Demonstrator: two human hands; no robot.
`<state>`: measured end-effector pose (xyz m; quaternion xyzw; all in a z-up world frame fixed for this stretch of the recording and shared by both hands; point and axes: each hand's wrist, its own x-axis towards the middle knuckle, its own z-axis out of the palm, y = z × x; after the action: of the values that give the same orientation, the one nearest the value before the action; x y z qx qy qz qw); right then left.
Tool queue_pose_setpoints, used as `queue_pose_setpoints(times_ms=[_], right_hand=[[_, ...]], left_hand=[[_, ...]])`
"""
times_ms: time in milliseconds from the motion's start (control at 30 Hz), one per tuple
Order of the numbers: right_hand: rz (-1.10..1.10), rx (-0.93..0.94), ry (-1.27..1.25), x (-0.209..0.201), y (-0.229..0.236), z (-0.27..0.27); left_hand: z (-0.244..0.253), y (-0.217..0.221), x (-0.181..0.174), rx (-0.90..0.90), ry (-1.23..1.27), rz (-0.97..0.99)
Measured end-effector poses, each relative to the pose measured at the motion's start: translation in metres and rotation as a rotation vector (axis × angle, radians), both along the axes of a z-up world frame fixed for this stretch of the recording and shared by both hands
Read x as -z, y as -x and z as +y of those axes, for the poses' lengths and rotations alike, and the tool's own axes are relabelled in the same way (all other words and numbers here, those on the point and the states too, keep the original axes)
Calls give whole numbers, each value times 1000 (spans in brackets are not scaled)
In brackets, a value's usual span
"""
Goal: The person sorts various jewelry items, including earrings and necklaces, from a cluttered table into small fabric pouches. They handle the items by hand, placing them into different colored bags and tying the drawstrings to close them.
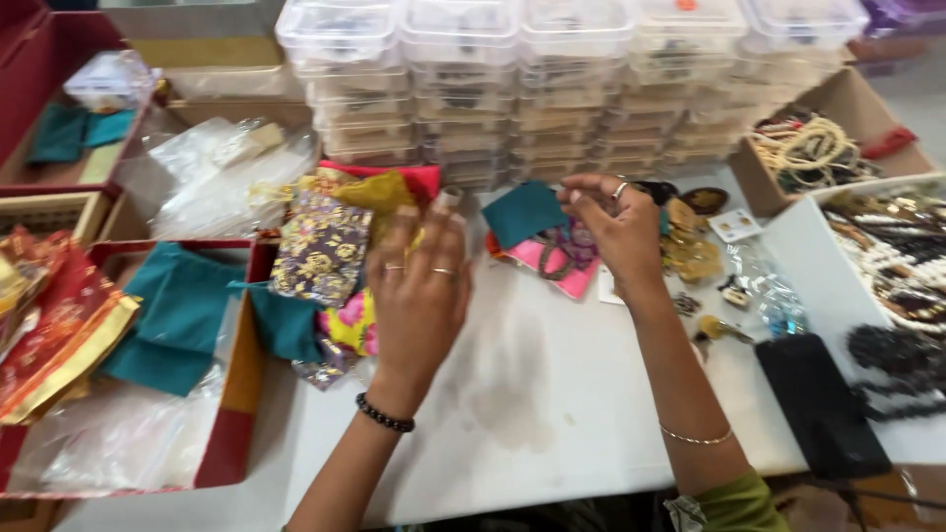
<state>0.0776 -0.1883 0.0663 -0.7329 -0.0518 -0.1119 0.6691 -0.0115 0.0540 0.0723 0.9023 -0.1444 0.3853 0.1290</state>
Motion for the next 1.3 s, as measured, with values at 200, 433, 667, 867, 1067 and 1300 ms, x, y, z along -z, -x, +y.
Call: queue_pose_setpoints(times_ms=[200, 433, 667, 867, 1067, 1300], right_hand=[[-162, 108, 139, 62, -9, -28], [-532, 251, 645, 9, 19, -15], [-304, 20, 468, 42, 23, -8], [74, -48, 170, 68, 33, 12], [53, -107, 207, 59, 40, 14], [82, -116, 275, 48, 36, 9]], left_hand=[[-66, -59, 55, 243, 99, 212], [-80, -83, 62, 193, 51, 319], [-53, -35, 16, 306, 209, 50], [-57, -19, 38, 245, 678, 199], [-46, -29, 65, 502, 1138, 703], [-36, -21, 39, 396, 1055, 635]])
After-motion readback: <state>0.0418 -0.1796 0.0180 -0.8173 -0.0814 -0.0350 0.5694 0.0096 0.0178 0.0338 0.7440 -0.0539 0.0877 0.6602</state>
